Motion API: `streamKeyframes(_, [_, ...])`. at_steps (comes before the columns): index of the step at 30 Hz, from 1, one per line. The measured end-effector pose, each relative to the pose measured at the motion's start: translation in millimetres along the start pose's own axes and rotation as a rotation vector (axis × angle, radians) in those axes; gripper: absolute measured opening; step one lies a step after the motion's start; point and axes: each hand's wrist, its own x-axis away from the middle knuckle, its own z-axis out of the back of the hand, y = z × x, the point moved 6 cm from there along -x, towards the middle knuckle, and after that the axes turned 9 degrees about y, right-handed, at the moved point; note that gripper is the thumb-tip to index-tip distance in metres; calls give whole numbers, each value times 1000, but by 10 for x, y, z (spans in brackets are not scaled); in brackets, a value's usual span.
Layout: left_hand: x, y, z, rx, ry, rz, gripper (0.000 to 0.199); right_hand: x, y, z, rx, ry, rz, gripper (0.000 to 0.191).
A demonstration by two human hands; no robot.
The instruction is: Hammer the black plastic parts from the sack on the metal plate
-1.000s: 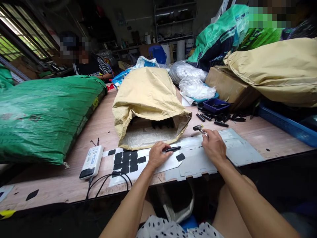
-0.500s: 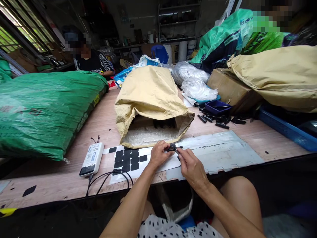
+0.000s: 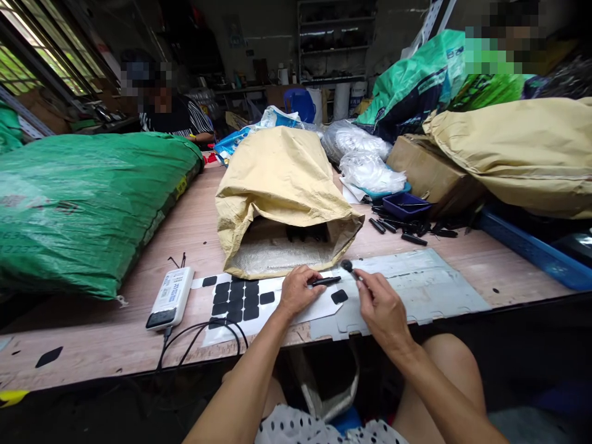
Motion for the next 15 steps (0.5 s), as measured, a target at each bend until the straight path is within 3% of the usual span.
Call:
streamKeyframes(4, [6, 8, 2, -41, -5, -1, 17, -347, 426, 79, 243, 50, -103, 32])
streamKeyframes(7, [7, -4, -1, -47, -15, 7, 17, -578, 683, -84, 400, -30, -118, 32])
streamKeyframes(10, [3, -18, 0, -32, -22, 14, 17, -714, 796, -297, 497, -68, -69, 32])
streamKeyframes(15, [4, -6, 14, -8, -25, 16, 17, -747, 814, -467, 634, -6, 9, 33])
